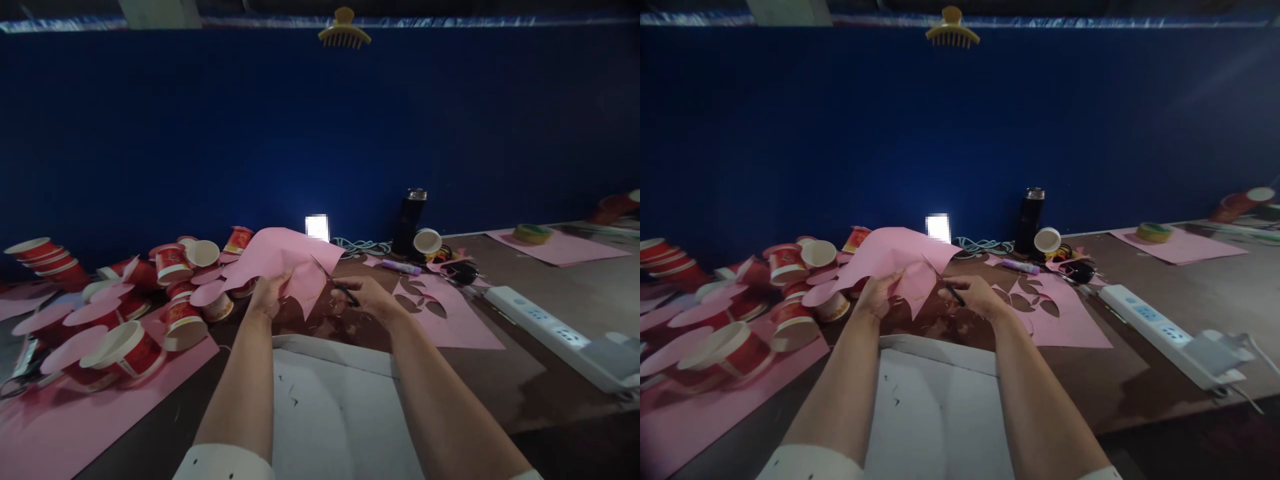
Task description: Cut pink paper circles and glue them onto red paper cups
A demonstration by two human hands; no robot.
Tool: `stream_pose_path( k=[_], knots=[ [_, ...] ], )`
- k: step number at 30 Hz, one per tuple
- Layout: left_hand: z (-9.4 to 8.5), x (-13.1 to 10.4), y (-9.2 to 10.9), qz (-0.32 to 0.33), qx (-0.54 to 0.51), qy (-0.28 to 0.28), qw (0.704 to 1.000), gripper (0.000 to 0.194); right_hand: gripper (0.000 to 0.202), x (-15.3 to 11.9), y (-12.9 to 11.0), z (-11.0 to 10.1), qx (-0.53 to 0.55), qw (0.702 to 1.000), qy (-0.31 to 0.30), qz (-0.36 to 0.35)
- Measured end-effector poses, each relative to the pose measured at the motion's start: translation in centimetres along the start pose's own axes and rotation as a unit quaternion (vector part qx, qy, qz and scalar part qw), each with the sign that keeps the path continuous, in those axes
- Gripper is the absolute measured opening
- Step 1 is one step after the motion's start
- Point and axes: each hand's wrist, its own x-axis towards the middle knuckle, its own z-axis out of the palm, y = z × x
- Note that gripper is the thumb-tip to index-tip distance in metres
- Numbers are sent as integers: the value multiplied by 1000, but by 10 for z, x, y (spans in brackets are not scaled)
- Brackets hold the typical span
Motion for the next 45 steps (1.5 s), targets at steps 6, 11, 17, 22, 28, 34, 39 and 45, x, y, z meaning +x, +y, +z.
stream_pose_path(
  k=[6,11,17,22,28,34,39,45],
  knots=[
    [3,-3,4,2,1,-5,1000,50,55,-1,-2,2,25,999,8,18],
    [5,-6,5,8,-5,-1,1000,47,56,-3,-8,3,18,1000,9,23],
    [2,-4,3,17,-5,-24,1000,44,56,-5,-10,0,-8,1000,-3,13],
    [1,-2,1,43,-20,-44,998,50,52,-5,-10,-5,-74,997,6,-2],
    [0,-4,3,36,-4,-49,998,48,44,-5,-3,-13,-117,992,-3,-37],
    [-1,-4,4,24,-4,-56,998,51,46,-6,-1,-15,-117,993,-11,-32],
    [3,-9,9,-16,21,5,1000,46,45,-9,-6,-14,-135,990,6,-37],
    [3,-10,9,-20,32,-3,999,47,47,-9,-4,-17,-138,990,-19,-29]
  ],
)
